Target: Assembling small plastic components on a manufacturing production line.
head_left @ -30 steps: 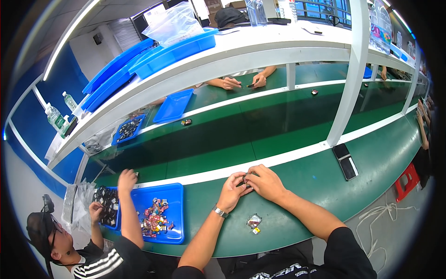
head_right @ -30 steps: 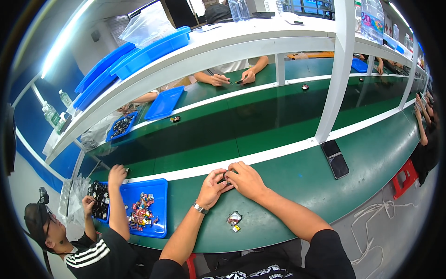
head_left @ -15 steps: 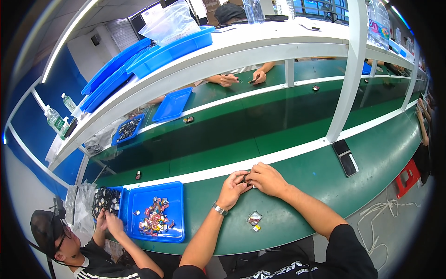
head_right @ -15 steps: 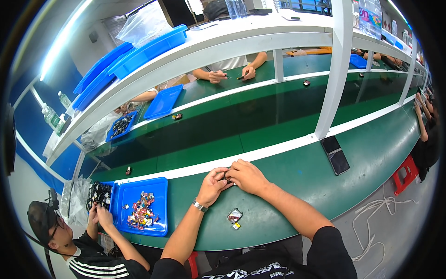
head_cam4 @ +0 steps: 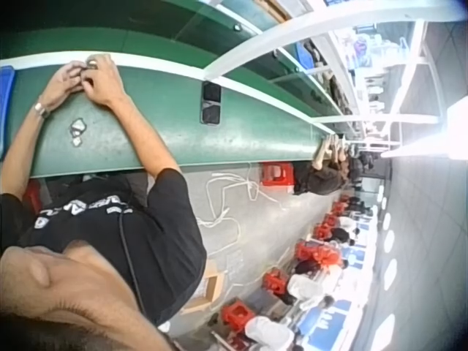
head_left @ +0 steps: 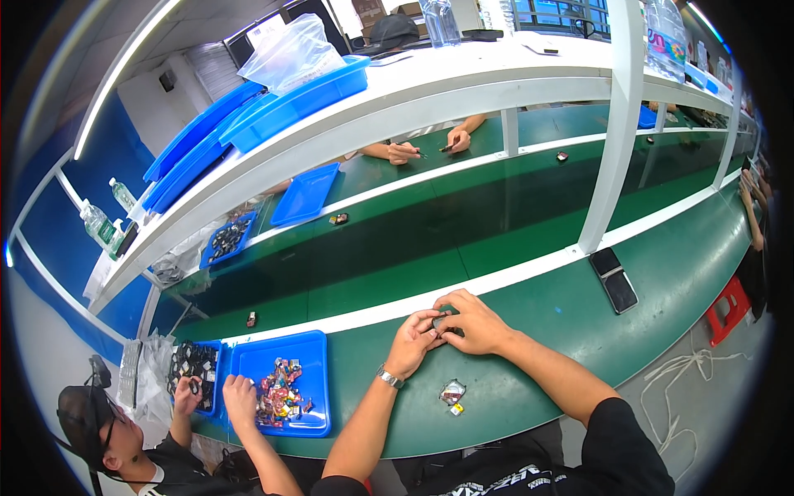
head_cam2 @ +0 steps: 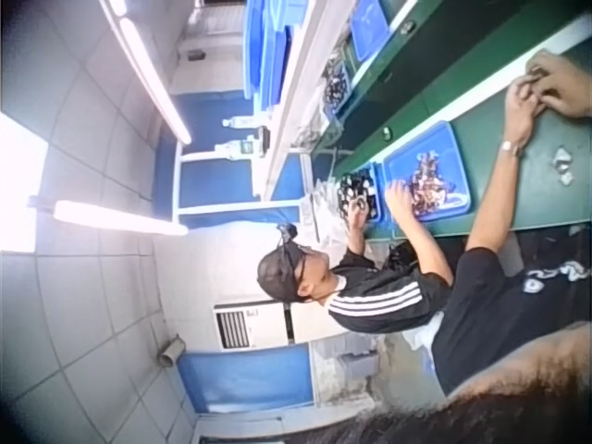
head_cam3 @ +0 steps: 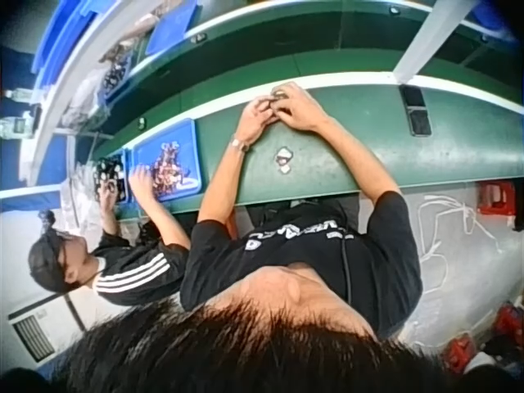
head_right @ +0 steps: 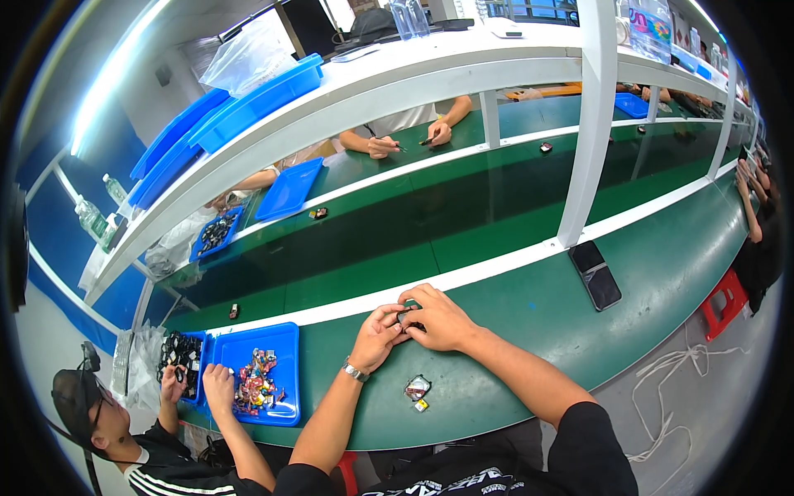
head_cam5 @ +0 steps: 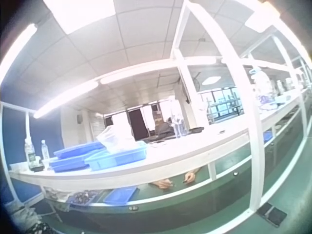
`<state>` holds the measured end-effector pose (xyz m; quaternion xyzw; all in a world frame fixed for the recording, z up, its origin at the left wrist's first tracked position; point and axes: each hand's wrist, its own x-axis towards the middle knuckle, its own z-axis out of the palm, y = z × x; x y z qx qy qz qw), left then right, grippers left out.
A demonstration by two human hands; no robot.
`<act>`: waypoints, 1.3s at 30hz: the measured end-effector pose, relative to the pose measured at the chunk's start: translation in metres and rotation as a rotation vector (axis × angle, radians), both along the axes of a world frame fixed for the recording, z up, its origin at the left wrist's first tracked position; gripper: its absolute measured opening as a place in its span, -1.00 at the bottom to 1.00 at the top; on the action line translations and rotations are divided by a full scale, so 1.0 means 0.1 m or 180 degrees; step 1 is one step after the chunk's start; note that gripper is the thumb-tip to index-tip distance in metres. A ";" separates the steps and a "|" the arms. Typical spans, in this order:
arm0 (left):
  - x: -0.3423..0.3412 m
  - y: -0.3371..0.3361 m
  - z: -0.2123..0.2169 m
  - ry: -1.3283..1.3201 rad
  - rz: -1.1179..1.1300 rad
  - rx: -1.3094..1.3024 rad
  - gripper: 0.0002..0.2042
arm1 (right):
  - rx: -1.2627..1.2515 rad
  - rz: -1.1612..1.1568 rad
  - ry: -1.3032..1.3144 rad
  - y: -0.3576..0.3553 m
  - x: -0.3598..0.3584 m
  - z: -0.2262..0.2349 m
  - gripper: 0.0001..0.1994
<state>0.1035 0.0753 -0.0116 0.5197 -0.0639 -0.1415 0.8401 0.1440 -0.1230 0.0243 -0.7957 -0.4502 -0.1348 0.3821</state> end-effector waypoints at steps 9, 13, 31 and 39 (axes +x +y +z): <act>0.00 0.02 -0.01 -0.0022 -0.0001 -0.0027 -0.70 | 0.0021 -0.0125 0.0344 0.02 -0.03 -0.04 -0.93; -0.01 0.00 -0.01 -0.0030 0.0044 -0.0006 -0.71 | 0.0134 -0.0036 0.0292 0.02 -0.03 -0.02 -0.92; 0.00 0.05 -0.05 -0.0007 0.0030 -0.0211 -0.73 | 0.0593 -0.0306 0.0847 0.12 -0.07 -0.18 -0.86; 0.03 0.04 -0.13 -0.0036 0.0104 -0.0306 -0.76 | 0.0785 -0.0528 0.0800 0.22 -0.12 -0.25 -0.85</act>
